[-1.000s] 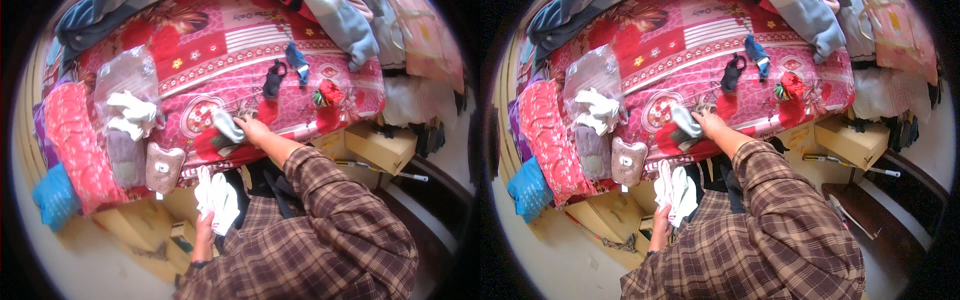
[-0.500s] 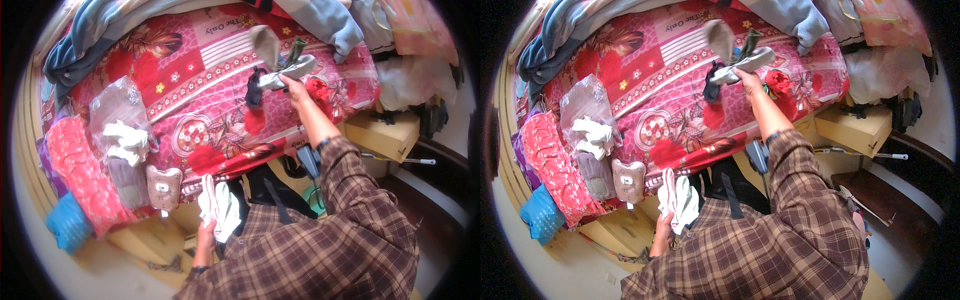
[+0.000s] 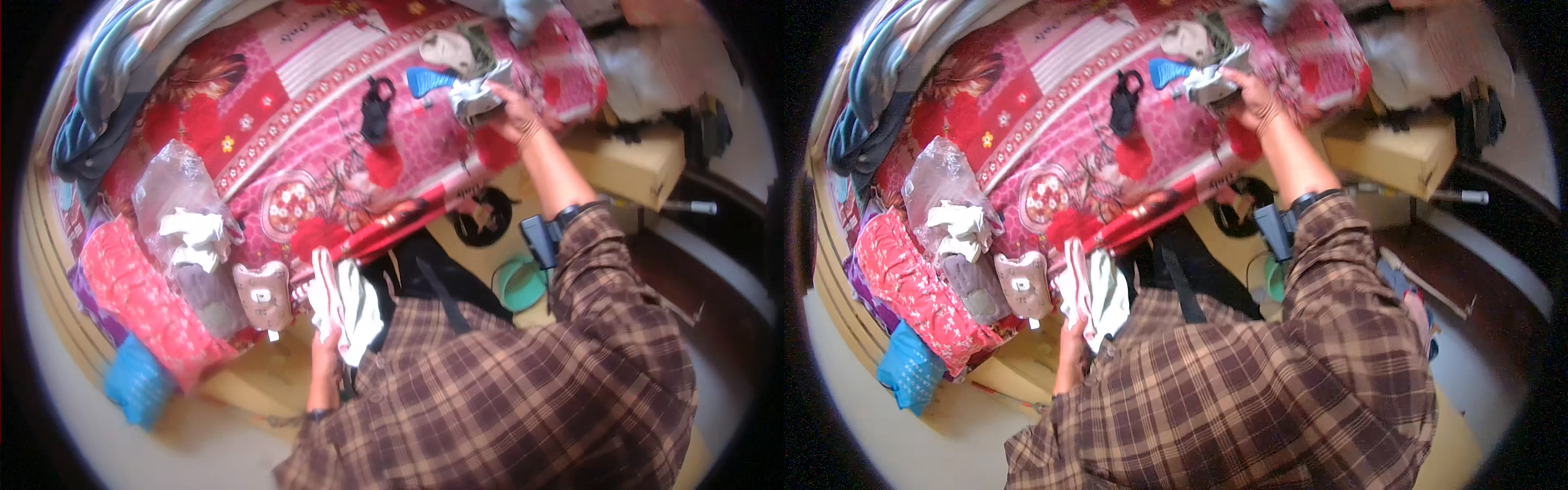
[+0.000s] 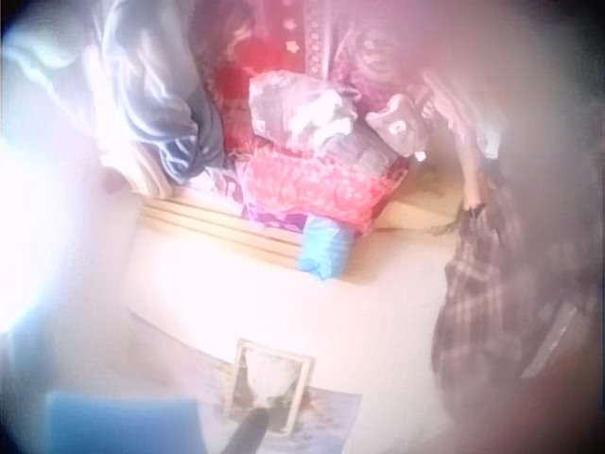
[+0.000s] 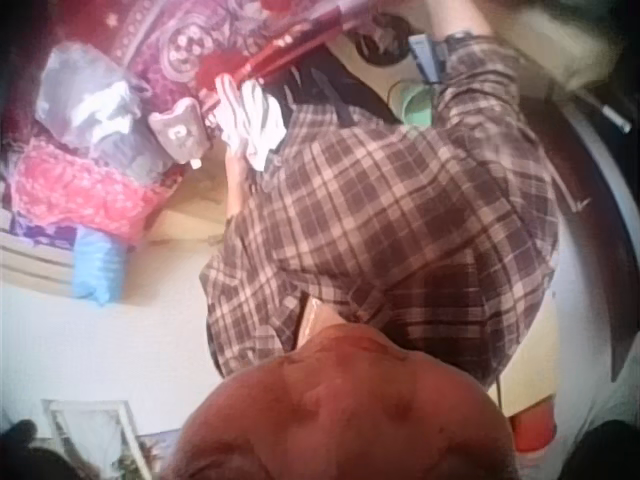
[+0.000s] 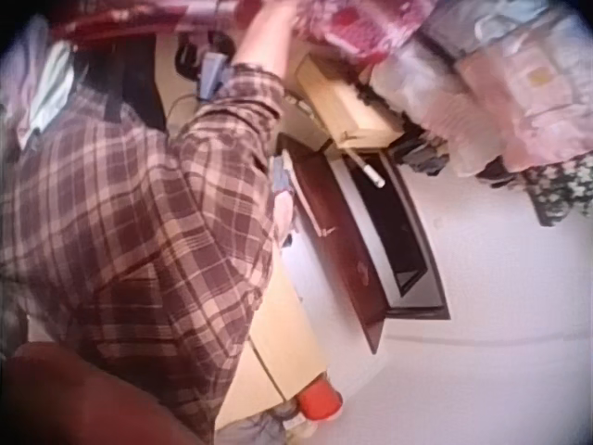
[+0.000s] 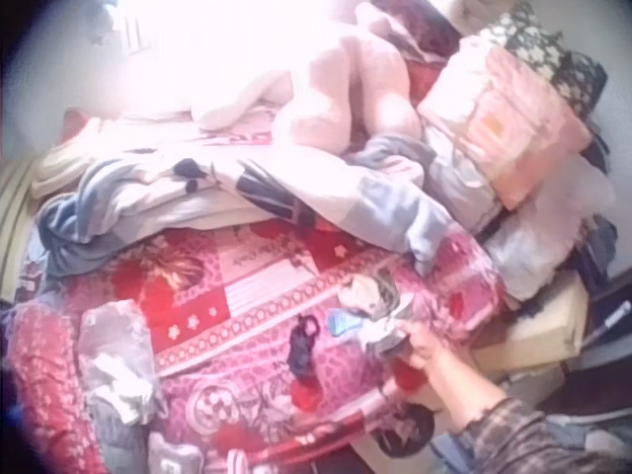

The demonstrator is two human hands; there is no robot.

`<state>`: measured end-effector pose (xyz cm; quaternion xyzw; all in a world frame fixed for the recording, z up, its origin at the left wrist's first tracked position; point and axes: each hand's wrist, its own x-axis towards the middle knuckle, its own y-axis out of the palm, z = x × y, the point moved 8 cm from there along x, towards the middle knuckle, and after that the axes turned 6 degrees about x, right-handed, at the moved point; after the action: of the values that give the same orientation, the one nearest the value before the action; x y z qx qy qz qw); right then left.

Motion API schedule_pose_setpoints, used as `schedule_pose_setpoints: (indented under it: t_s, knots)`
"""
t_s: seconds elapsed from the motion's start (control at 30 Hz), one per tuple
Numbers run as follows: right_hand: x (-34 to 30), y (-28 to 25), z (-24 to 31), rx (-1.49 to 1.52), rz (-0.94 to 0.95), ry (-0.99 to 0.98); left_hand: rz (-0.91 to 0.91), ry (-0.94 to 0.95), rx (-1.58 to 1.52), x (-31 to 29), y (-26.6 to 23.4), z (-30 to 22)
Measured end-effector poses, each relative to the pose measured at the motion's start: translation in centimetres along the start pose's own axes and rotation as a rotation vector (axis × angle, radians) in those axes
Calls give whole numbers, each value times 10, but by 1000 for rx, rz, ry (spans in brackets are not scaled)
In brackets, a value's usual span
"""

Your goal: The person folds various small clothing items, including socks and underwear, on a bed. They then place the folded items into a plastic bag and store the bag in a drawer.

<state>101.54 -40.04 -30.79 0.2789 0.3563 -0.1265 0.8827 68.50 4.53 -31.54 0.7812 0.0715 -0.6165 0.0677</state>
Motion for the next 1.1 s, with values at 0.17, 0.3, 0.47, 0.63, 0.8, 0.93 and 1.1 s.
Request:
schedule_pose_setpoints:
  t_s: [0.17, 0.3, 0.47, 0.63, 0.8, 0.93, 1.1]
  knots:
    - [-127, -28, 30, -42, 5, -77, 59, 68, 149, -4, 3, -36]
    - [-218, -63, 9, -56, -199, -168, 64, 98, 197, -17, 1, -69]
    - [-299, -137, -48, -309, -471, -183, 117, 134, 288, -31, 11, -100]
    - [-288, -234, -154, -670, -916, 117, 50, 168, 413, -45, 10, -128]
    - [-260, -242, -220, -723, -714, 212, 93, 308, 605, -50, 23, -160]
    - [-248, -168, -220, -714, -286, 99, 122, 480, 654, -51, 27, -186]
    - [-249, -57, -180, -898, 28, 3, 145, 451, 568, -53, 4, -211]
